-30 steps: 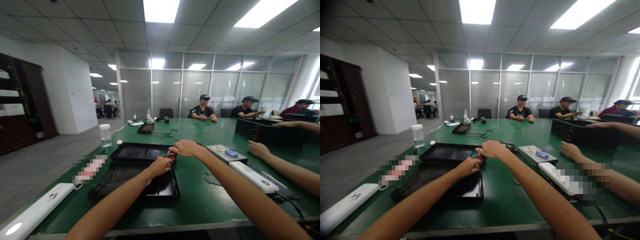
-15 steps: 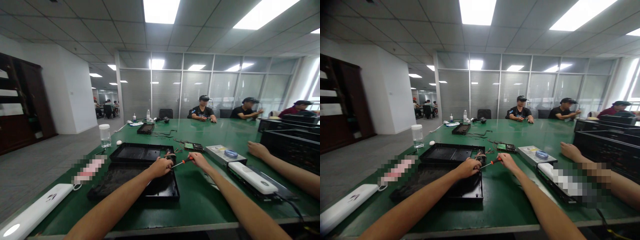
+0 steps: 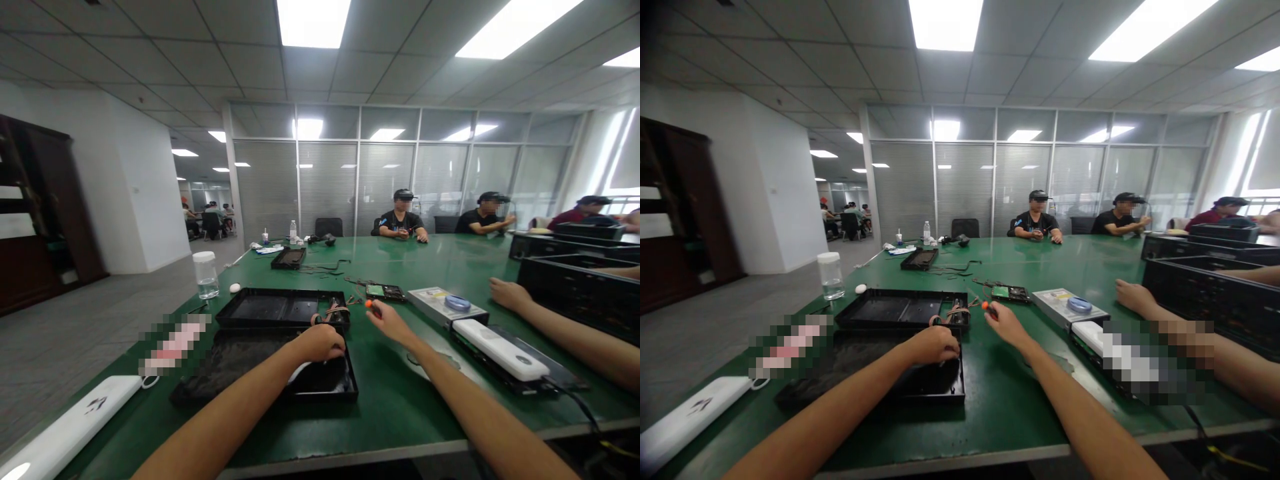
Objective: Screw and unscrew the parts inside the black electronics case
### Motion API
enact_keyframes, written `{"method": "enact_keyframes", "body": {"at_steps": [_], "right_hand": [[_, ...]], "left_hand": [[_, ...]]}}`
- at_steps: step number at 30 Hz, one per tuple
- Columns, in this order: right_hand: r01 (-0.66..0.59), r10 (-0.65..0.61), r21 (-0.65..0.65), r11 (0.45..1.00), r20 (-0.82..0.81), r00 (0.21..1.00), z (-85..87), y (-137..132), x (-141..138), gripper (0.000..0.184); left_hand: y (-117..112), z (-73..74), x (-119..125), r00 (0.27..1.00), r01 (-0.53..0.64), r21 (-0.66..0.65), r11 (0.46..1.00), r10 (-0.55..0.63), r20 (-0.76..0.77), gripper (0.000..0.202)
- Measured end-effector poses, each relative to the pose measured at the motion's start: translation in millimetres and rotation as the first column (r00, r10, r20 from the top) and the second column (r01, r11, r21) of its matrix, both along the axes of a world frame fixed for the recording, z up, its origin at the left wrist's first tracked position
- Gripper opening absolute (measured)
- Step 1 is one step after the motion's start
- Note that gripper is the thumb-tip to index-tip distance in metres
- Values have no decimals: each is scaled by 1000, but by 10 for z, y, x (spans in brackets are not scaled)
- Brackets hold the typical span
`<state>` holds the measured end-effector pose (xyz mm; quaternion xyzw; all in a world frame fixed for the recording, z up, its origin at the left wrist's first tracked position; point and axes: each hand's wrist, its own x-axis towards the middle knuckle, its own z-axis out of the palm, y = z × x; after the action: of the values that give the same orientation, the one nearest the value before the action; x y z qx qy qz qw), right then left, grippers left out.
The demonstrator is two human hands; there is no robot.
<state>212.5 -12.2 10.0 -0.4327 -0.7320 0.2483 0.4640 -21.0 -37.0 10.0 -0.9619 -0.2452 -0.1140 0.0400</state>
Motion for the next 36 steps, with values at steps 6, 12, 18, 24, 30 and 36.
{"method": "enact_keyframes", "body": {"at_steps": [6, 12, 18, 24, 30, 36], "right_hand": [[-307, 103, 252, 918, 597, 796, 132, -727, -419, 20], [-331, -5, 210, 920, 851, 525, -72, -1582, -431, 27], [-225, -54, 209, 952, 835, 547, -138, -1805, -98, 11], [-132, -111, 224, 966, 815, 569, -196, -1733, -145, 10], [-143, -91, 214, 966, 803, 589, -123, -976, -323, 15], [-143, 52, 150, 978, 487, 872, -158, -218, -425, 36]], "left_hand": [[16, 245, -123, 988, -134, 88, 987, 127, 86, 14], [350, 525, -571, 953, -288, -18, 957, 289, 90, 17], [573, 349, -864, 930, -342, -72, 937, 327, -166, 42], [514, 372, -767, 951, -228, 78, 971, 239, -195, 21], [68, 841, -631, 965, -167, 104, 980, 184, -186, 20], [-646, 1128, -576, 959, -139, 69, 988, 151, -239, 17]]}}
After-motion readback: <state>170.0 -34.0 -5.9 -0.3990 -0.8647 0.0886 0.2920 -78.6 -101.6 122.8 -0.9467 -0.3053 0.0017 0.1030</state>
